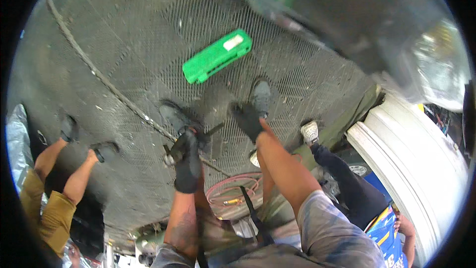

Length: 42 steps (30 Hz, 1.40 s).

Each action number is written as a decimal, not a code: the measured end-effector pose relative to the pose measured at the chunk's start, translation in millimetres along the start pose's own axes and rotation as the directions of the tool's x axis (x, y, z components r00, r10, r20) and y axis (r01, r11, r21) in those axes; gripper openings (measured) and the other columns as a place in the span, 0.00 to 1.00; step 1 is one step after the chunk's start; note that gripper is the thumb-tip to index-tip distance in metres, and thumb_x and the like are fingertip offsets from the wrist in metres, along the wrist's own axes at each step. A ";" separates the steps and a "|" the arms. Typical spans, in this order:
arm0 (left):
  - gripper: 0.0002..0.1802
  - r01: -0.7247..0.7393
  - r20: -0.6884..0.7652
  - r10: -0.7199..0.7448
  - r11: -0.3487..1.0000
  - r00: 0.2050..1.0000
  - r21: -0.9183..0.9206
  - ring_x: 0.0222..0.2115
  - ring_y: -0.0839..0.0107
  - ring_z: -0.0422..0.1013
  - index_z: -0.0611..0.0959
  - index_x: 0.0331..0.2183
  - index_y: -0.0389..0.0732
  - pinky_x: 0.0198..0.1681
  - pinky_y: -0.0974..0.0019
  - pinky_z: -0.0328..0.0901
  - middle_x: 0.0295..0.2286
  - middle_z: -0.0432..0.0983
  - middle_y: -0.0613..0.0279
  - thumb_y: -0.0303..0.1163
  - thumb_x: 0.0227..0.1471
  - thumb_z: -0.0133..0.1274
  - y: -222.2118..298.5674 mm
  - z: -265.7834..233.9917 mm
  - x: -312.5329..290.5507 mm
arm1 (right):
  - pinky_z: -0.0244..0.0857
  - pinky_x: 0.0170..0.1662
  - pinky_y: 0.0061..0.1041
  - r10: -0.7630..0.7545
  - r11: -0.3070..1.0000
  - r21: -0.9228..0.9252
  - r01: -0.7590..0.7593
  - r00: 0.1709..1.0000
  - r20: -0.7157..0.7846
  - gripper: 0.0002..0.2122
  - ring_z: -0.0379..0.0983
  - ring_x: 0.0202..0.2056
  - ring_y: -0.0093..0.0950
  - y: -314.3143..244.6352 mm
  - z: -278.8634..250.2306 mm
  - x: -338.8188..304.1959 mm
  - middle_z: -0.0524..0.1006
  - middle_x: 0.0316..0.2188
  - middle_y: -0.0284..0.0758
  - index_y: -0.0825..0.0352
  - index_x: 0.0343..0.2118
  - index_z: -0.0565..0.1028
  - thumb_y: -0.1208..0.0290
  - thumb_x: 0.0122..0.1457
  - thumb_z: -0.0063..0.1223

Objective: The person puts on black gloves and picks up a green socket set case and a wrench from a cluttered workbench. They walk to a silver car with its hood open, place the case on the floor, and then pick up the wrench and case again to work near the front wheel.

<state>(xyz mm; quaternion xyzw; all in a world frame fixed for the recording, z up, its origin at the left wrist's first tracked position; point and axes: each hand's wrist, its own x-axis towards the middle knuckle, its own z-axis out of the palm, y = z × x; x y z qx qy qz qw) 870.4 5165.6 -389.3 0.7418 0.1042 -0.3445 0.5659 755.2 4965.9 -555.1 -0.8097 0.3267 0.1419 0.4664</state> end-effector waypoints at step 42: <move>0.10 -0.784 0.932 0.360 0.564 -0.048 -0.258 0.26 0.70 0.70 0.76 0.39 0.35 0.33 0.64 0.67 0.27 0.72 0.58 0.30 0.56 0.50 399.8 78.8 -295.4 | 0.59 0.21 0.18 -0.112 0.522 0.833 0.185 0.983 -0.148 0.17 0.64 0.18 0.15 -355.5 -381.8 -490.3 0.71 0.19 0.28 0.69 0.38 0.76 0.58 0.66 0.44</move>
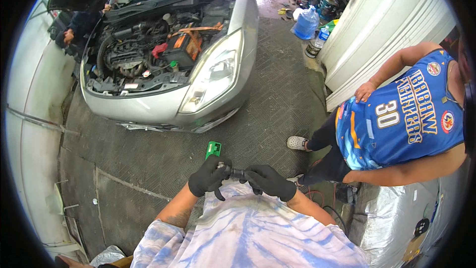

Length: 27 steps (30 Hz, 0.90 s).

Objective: The person puts on black gloves and picks up a green socket set case and a wrench from a cluttered workbench. They walk to a silver car with its hood open, place the case on the floor, and then pick up the wrench and case again to work near the front wheel.

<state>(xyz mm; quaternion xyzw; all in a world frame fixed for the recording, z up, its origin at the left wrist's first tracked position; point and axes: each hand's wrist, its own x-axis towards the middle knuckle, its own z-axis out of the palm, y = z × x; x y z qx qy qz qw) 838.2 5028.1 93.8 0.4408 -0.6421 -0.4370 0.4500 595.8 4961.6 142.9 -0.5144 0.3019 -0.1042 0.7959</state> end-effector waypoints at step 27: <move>0.31 0.323 0.127 -0.323 0.677 0.938 -0.662 0.41 0.73 0.64 0.69 0.51 0.33 0.49 0.67 0.60 0.39 0.69 0.62 0.50 0.58 0.42 -71.2 32.2 472.4 | 0.57 0.58 0.39 -0.753 0.645 -0.599 0.474 0.526 -0.395 0.42 0.61 0.58 0.47 -135.2 -336.2 208.2 0.61 0.57 0.54 0.79 0.62 0.48 0.71 0.49 0.63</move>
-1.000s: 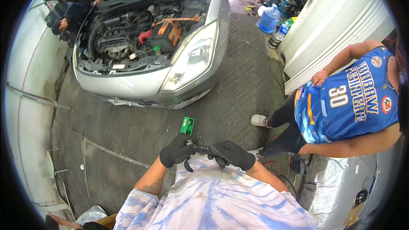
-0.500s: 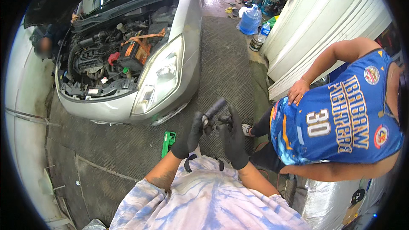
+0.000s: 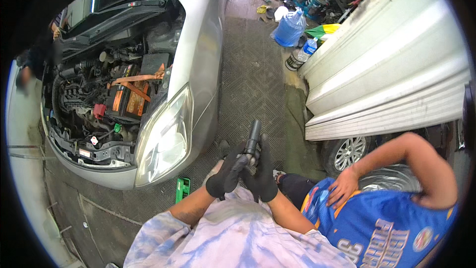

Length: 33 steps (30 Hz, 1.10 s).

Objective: The person puts on black gloves and picks up a green socket set case and a wrench from a cluttered workbench. They walk to a silver car with its hood open, place the case on the floor, and then pick up the wrench and case again to work near the front wheel.

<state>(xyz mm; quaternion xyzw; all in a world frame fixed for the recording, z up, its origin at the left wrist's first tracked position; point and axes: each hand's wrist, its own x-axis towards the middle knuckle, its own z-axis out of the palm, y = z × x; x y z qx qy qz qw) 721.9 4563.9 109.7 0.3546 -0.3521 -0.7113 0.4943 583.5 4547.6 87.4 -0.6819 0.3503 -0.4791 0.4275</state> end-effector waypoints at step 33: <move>0.36 0.152 -0.334 -0.283 0.918 0.899 -0.367 0.52 0.65 0.63 0.56 0.60 0.41 0.55 0.60 0.60 0.53 0.62 0.56 0.46 0.58 0.49 0.4 -0.4 470.4 | 0.73 0.36 0.25 0.000 0.994 0.110 -0.016 0.989 0.148 0.19 0.78 0.34 0.28 143.1 -249.3 463.6 0.79 0.35 0.41 0.70 0.44 0.76 0.83 0.45 0.61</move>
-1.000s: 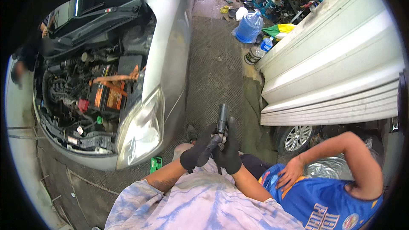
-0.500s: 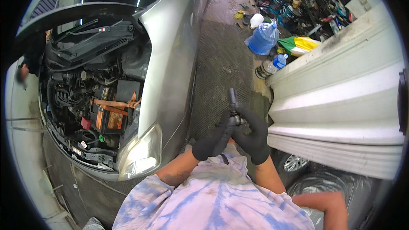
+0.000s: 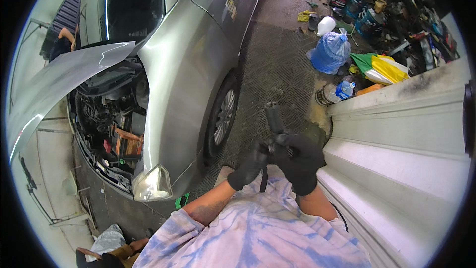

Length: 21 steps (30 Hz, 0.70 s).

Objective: The person puts on black gloves and picks up a green socket set case and a wrench from a cluttered workbench. They walk to a silver car with its hood open, place the case on the floor, and then pick up the wrench and case again to work near the front wheel.

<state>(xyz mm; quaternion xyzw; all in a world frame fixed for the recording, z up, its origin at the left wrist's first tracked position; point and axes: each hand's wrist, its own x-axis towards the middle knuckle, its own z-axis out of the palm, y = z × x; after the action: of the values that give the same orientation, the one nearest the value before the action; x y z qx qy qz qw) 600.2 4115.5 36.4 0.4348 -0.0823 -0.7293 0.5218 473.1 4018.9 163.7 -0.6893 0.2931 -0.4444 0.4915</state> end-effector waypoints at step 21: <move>0.13 0.391 -0.431 -0.052 0.528 0.901 0.754 0.15 0.73 0.66 0.77 0.36 0.39 0.20 0.66 0.61 0.19 0.69 0.61 0.40 0.59 0.50 -43.8 -180.6 49.8 | 0.67 0.30 0.24 0.802 0.532 0.192 -0.825 0.563 0.199 0.15 0.72 0.25 0.22 477.5 119.0 -11.6 0.77 0.25 0.34 0.72 0.40 0.78 0.64 0.57 0.53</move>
<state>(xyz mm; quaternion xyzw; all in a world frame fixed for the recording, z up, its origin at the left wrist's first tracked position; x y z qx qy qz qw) 696.2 4153.7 -126.0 0.7588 -0.2610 -0.5739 0.1631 591.0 3913.5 -302.5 -0.4198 0.4967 -0.1691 0.7406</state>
